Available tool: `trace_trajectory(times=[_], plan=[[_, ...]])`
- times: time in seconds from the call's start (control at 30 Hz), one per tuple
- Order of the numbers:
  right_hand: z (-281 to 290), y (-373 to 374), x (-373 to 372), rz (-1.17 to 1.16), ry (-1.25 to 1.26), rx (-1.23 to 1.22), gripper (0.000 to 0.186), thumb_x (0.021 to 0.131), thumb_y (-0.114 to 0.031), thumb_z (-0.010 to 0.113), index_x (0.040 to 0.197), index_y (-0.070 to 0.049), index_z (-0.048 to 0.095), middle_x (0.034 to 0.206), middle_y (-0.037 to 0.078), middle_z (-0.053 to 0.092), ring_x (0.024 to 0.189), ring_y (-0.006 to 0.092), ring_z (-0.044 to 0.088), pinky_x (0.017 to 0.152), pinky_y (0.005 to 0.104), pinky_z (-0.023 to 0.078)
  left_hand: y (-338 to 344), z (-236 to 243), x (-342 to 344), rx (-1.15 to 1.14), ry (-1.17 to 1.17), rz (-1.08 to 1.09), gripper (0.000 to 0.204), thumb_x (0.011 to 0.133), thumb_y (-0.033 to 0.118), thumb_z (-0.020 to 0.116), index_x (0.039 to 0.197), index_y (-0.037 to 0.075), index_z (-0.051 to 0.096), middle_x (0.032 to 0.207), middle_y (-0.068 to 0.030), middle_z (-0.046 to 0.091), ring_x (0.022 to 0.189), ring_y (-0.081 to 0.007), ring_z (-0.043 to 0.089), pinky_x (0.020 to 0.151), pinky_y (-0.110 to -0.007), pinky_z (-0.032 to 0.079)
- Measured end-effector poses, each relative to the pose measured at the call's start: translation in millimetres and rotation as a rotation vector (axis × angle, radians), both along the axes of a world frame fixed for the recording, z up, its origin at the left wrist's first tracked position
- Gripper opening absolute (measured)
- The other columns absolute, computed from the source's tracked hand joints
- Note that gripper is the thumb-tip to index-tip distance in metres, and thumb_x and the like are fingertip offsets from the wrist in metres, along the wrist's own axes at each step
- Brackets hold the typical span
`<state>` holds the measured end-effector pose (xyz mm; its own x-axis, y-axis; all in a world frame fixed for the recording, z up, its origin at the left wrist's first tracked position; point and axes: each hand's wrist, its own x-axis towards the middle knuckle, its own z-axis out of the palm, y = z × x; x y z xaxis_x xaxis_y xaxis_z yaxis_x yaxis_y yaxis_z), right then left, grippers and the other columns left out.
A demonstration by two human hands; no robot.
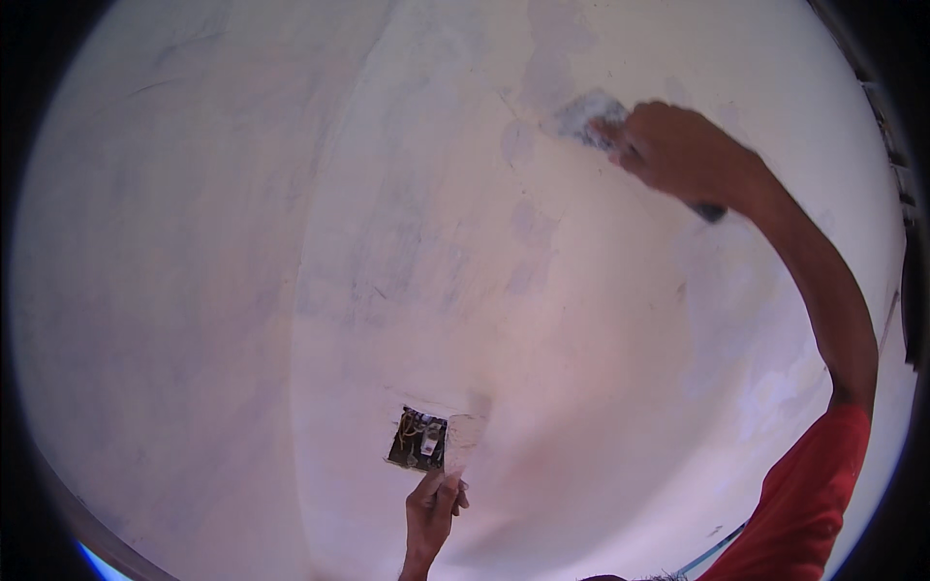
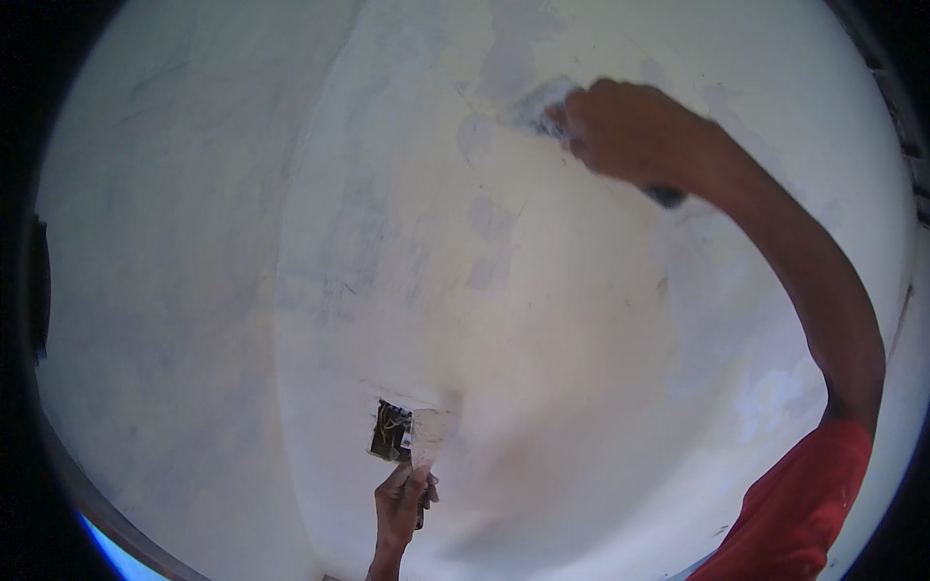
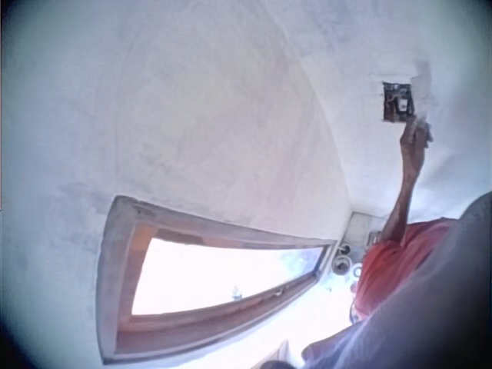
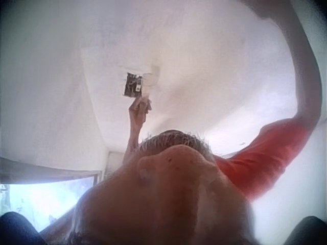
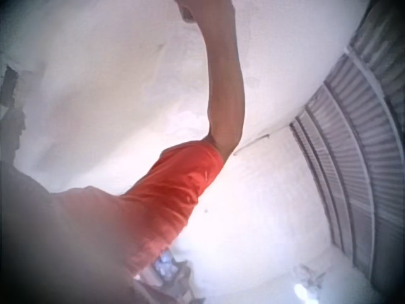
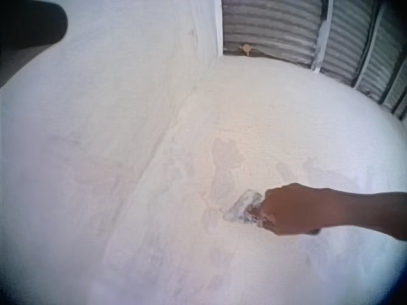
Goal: The person applies plaster to the ceiling and upper walls using two putty knives, smoothing the surface and filling gaps around an electrical box.
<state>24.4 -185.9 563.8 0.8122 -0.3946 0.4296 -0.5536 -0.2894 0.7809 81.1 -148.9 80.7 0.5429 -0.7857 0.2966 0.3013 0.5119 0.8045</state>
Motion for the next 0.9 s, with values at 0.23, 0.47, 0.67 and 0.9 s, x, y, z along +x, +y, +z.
trace_trajectory(times=[0.23,0.47,0.67,0.9], plan=[[97.0,-38.1,-8.0,0.4,-0.007,-0.238,0.042,0.099,-0.031,0.052,0.132,-0.008,0.06,0.1,0.02,0.062,0.095,0.034,0.059,0.091,0.043,0.044,3.4,12.0,1.0,0.088,-0.054,0.001,0.025,0.103,0.018,0.052,0.099,-0.004,0.064,0.074,-0.003,0.06,0.063,-0.0063,0.054,0.054,-0.023,0.042],[122.7,-6.0,77.6,0.071,-0.128,-0.195,0.047,0.095,-0.034,0.054,0.099,0.012,0.063,0.095,0.027,0.069,0.079,0.0341,0.067,0.068,0.0449,0.052,-1.9,-5.8,1.0,0.086,-0.021,-0.037,0.028,0.103,0.019,0.052,0.094,-0.004,0.064,0.072,-0.0039,0.06,0.061,-0.0061,0.052,0.053,-0.023,0.041],[86.5,-17.0,43.3,0.065,0.007,-0.165,0.047,0.097,-0.034,0.051,0.1,0.011,0.063,0.083,0.023,0.068,0.075,0.0312,0.066,0.066,0.0418,0.051,-4.2,-3.9,5.7,0.073,-0.046,-0.061,0.027,0.103,0.019,0.052,0.095,-0.004,0.065,0.071,-0.0038,0.059,0.059,-0.0059,0.049,0.054,-0.023,0.04],[-3.8,9.5,12.3,-0.099,0.028,-0.021,0.036,0.096,-0.029,0.055,0.118,-0.003,0.068,0.104,0.02,0.064,0.096,0.0338,0.062,0.089,0.0432,0.048,-2.2,-10.7,11.3,0.07,-0.019,-0.162,0.027,0.103,0.018,0.052,0.099,-0.004,0.065,0.072,-0.0041,0.06,0.06,-0.0063,0.051,0.054,-0.023,0.041]])
